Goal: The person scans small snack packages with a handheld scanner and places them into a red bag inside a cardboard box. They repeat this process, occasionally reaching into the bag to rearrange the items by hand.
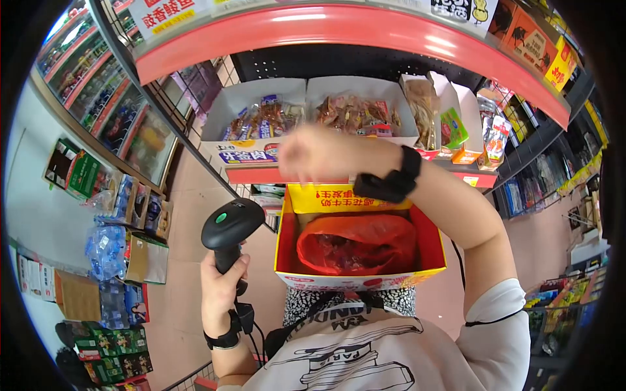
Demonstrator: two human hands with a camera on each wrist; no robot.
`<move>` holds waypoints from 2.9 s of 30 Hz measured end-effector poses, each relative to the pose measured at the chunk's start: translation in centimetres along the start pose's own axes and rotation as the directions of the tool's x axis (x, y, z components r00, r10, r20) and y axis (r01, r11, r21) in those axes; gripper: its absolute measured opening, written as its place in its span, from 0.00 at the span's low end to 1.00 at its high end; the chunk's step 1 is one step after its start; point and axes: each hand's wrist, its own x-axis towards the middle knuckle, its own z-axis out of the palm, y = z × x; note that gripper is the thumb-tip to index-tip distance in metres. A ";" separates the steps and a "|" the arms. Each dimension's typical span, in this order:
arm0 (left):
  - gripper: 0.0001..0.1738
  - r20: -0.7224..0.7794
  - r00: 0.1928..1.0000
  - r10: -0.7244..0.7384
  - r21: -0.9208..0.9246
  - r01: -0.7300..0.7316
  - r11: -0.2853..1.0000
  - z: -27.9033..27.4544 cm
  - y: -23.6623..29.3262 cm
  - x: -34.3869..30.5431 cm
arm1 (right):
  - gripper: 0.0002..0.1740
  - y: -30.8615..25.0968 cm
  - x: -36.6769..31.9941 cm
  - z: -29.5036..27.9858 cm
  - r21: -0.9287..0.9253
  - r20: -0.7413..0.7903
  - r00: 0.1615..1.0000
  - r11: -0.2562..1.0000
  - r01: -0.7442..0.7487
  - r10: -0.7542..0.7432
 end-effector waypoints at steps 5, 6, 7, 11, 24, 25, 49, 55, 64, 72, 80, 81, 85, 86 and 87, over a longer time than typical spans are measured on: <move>0.13 0.004 1.000 -0.024 0.020 0.024 1.000 0.4 -0.2 0.3 | 0.12 6.9 -4.4 8.2 -0.316 0.663 0.747 0.925 0.213 0.055; 0.13 0.006 1.000 -0.025 0.023 0.025 0.999 0.5 -0.2 0.3 | 0.12 7.8 -5.1 9.8 -0.418 0.642 0.741 0.900 0.123 0.197; 0.13 0.009 1.000 -0.025 0.026 0.025 0.999 0.7 -0.1 0.4 | 0.12 8.7 -5.8 11.3 -0.516 0.605 0.722 0.856 0.036 0.335; 0.13 0.017 0.999 -0.036 0.043 0.035 0.998 1.2 0.1 0.2 | 0.14 14.3 -6.2 15.9 -0.221 0.107 0.899 0.892 -0.396 0.425; 0.14 0.051 0.998 -0.030 0.071 0.026 0.997 2.0 0.1 0.0 | 0.18 16.0 -7.5 16.1 0.532 -0.040 0.779 0.673 -0.513 0.626; 0.14 0.050 0.998 -0.027 0.071 0.023 0.997 2.2 0.2 0.0 | 0.18 14.7 -7.6 15.5 0.531 -0.042 0.781 0.676 -0.511 0.623; 0.11 0.081 0.997 -0.007 0.044 0.003 0.999 3.2 0.7 0.6 | 0.08 6.4 -10.4 2.2 0.570 -0.608 0.741 0.807 0.158 0.284; 0.08 0.131 0.991 0.023 0.062 -0.031 0.998 4.0 1.1 0.5 | 0.09 6.5 -10.0 3.0 0.576 -0.665 0.679 0.792 0.202 0.311; 0.09 0.167 0.986 0.003 0.155 -0.029 0.987 4.8 1.1 0.2 | 0.09 6.6 -9.9 3.2 0.511 -0.719 0.642 0.828 0.230 0.265; 0.10 0.204 0.978 -0.042 0.196 0.001 0.981 4.7 1.6 0.2 | 0.09 6.5 -9.7 3.5 0.518 -0.711 0.654 0.821 0.241 0.257; 0.10 0.234 0.971 -0.050 0.212 -0.001 0.977 4.8 1.6 0.2 | 0.10 6.5 -9.6 3.8 0.517 -0.703 0.663 0.825 0.228 0.258; 0.10 0.237 0.970 -0.049 0.220 -0.004 0.976 4.8 1.6 0.3 | 0.10 6.5 -9.6 3.8 0.522 -0.699 0.666 0.823 0.225 0.261; 0.10 0.226 0.974 -0.033 0.199 -0.013 0.980 4.9 1.7 0.2 | 0.09 6.6 -9.6 3.9 0.526 -0.700 0.661 0.821 0.222 0.270; 0.10 0.222 0.974 -0.033 0.205 -0.013 0.979 4.8 1.5 0.2 | 0.09 6.6 -9.6 3.9 0.526 -0.700 0.663 0.820 0.226 0.266; 0.10 0.218 0.975 -0.033 0.210 -0.014 0.978 4.7 1.4 0.2 | 0.09 6.6 -9.6 3.9 0.526 -0.699 0.665 0.819 0.229 0.263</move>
